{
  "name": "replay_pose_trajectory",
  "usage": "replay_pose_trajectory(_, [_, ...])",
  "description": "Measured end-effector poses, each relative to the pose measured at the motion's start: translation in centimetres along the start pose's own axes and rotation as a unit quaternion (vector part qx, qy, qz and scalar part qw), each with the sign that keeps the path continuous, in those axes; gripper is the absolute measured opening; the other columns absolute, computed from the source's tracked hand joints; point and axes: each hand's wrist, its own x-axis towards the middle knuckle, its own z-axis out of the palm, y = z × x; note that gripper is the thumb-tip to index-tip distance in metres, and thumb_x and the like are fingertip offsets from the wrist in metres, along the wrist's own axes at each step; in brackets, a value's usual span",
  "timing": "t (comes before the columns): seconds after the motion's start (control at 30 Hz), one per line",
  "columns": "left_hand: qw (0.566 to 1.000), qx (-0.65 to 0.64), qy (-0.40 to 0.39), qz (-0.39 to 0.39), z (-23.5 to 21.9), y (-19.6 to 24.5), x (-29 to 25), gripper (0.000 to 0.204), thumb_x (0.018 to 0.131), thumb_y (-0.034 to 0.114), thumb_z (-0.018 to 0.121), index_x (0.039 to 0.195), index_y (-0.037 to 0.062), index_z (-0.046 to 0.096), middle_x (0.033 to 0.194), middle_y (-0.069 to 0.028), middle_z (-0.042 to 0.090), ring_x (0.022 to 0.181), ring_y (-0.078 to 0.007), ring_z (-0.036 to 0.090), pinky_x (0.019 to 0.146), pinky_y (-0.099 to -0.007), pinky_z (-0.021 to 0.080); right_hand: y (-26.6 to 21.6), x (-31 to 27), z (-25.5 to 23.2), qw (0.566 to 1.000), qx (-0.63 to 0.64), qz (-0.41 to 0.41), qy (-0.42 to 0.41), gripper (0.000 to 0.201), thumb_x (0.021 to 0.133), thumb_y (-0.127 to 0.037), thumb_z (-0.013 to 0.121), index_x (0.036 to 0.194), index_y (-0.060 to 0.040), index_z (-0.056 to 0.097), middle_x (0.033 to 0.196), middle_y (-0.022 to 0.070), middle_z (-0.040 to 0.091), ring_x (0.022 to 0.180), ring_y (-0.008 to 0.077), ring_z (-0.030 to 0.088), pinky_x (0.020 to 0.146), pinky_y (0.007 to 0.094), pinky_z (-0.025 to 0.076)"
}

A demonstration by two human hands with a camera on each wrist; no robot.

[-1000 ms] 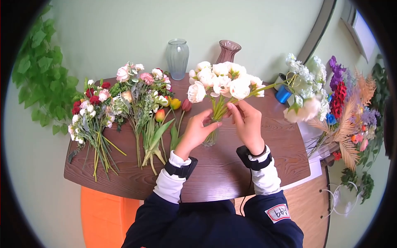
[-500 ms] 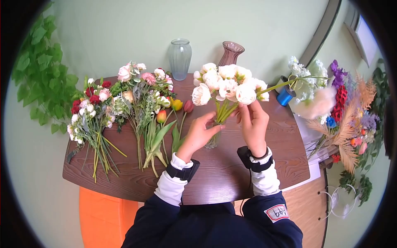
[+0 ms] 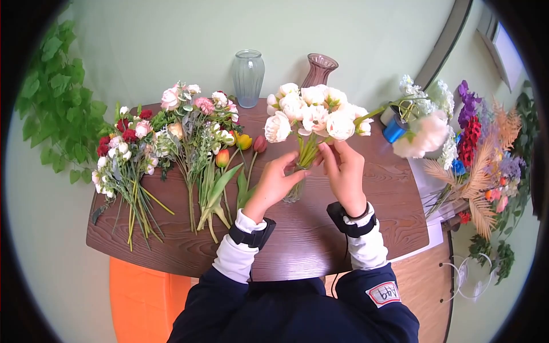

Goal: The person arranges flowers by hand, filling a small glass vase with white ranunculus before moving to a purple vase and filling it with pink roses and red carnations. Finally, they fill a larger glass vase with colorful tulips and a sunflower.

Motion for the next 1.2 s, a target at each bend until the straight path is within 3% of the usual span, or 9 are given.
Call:
replay_pose_trajectory(0.27, [0.999,-0.009,0.032,0.006,0.3,-0.2,-0.1,0.042,0.079,0.005,0.066,0.118,-0.0025,0.052,0.105,-0.0107,0.062,0.095,-0.0146,0.059,0.085,-0.0293,0.046,-0.2,-1.0,0.0,0.998,-0.054,0.024,-0.012,0.008,0.084,-0.006,0.062,0.083,0.0018,0.061,0.063,0.0092,0.059,0.051,0.0149,0.057,0.046,0.0257,0.041])
replay_pose_trajectory(0.43, [0.998,-0.025,0.049,0.025,0.4,-0.1,-0.1,0.041,0.077,0.011,0.07,0.113,-0.0033,0.054,0.096,-0.0137,0.065,0.088,-0.0166,0.061,0.081,-0.0308,0.047,1.2,-1.5,0.5,0.978,-0.126,-0.154,0.055,0.01,0.08,-0.004,0.066,0.078,0.0027,0.059,0.065,0.0063,0.051,0.048,0.0126,0.041,0.045,0.0264,0.033])
replay_pose_trajectory(0.47, [0.998,-0.027,0.048,0.027,0.4,-0.1,-0.1,0.042,0.077,0.011,0.069,0.114,-0.0032,0.054,0.097,-0.0138,0.065,0.089,-0.0168,0.061,0.082,-0.0309,0.047,0.9,-1.9,0.3,0.993,-0.086,-0.074,0.036,0.012,0.079,-0.004,0.067,0.074,0.003,0.059,0.061,0.0067,0.049,0.048,0.0134,0.042,0.045,0.0273,0.032])
replay_pose_trajectory(0.63, [0.998,-0.036,0.048,0.033,0.3,-0.2,-0.1,0.041,0.078,0.006,0.067,0.116,-0.0032,0.053,0.101,-0.013,0.065,0.093,-0.0166,0.061,0.084,-0.0307,0.047,1.6,-2.2,0.8,0.992,-0.085,-0.089,0.014,0.012,0.076,-0.007,0.07,0.071,0.001,0.062,0.057,0.0068,0.047,0.048,0.0144,0.042,0.045,0.0281,0.032])
replay_pose_trajectory(0.7, [0.995,-0.091,0.037,0.03,0.3,-0.3,0.1,0.039,0.079,0.002,0.064,0.116,-0.0031,0.054,0.104,-0.0119,0.064,0.096,-0.0161,0.061,0.086,-0.0302,0.046,2.2,-2.6,0.9,0.996,-0.067,-0.051,-0.014,0.007,0.077,-0.008,0.066,0.075,-0.0019,0.064,0.064,0.0115,0.056,0.061,0.0264,0.059,0.059,0.0363,0.049])
replay_pose_trajectory(0.83, [0.987,-0.149,0.036,0.057,0.2,1.6,-0.9,0.04,0.078,-0.001,0.063,0.117,-0.0032,0.054,0.107,-0.0107,0.063,0.097,-0.0151,0.06,0.087,-0.0291,0.046,1.0,-2.2,0.3,0.995,-0.062,-0.075,-0.007,0.009,0.076,-0.006,0.067,0.077,-0.0012,0.059,0.066,0.0083,0.055,0.054,0.0201,0.054,0.05,0.0289,0.043])
replay_pose_trajectory(0.9, [0.996,0.057,0.061,0.042,-0.1,1.5,-0.9,0.039,0.078,0.0,0.064,0.116,-0.0039,0.054,0.105,-0.0097,0.064,0.095,-0.013,0.059,0.086,-0.0282,0.046,-0.1,-1.7,0.0,0.996,-0.042,-0.08,0.022,0.009,0.076,-0.003,0.065,0.081,-0.0009,0.059,0.068,0.007,0.056,0.054,0.0147,0.052,0.049,0.026,0.041])
replay_pose_trajectory(1.1, [0.998,-0.05,0.04,0.001,0.2,0.2,0.0,0.042,0.078,0.006,0.068,0.116,-0.0033,0.054,0.103,-0.0104,0.064,0.093,-0.014,0.059,0.084,-0.0283,0.046,1.5,-0.9,-0.9,0.994,-0.01,-0.068,0.082,0.019,0.079,-0.004,0.069,0.093,0.0016,0.058,0.077,0.0038,0.063,0.067,0.0095,0.059,0.06,0.0209,0.046])
replay_pose_trajectory(1.2, [0.997,-0.062,0.04,0.002,0.3,0.2,0.0,0.042,0.078,0.008,0.069,0.116,-0.0029,0.054,0.102,-0.0105,0.065,0.094,-0.0147,0.06,0.084,-0.029,0.046,1.4,-0.9,-0.7,0.982,0.168,0.059,0.068,0.009,0.084,-0.005,0.064,0.089,0.0011,0.06,0.073,0.0026,0.063,0.061,0.0069,0.058,0.054,0.0188,0.043])
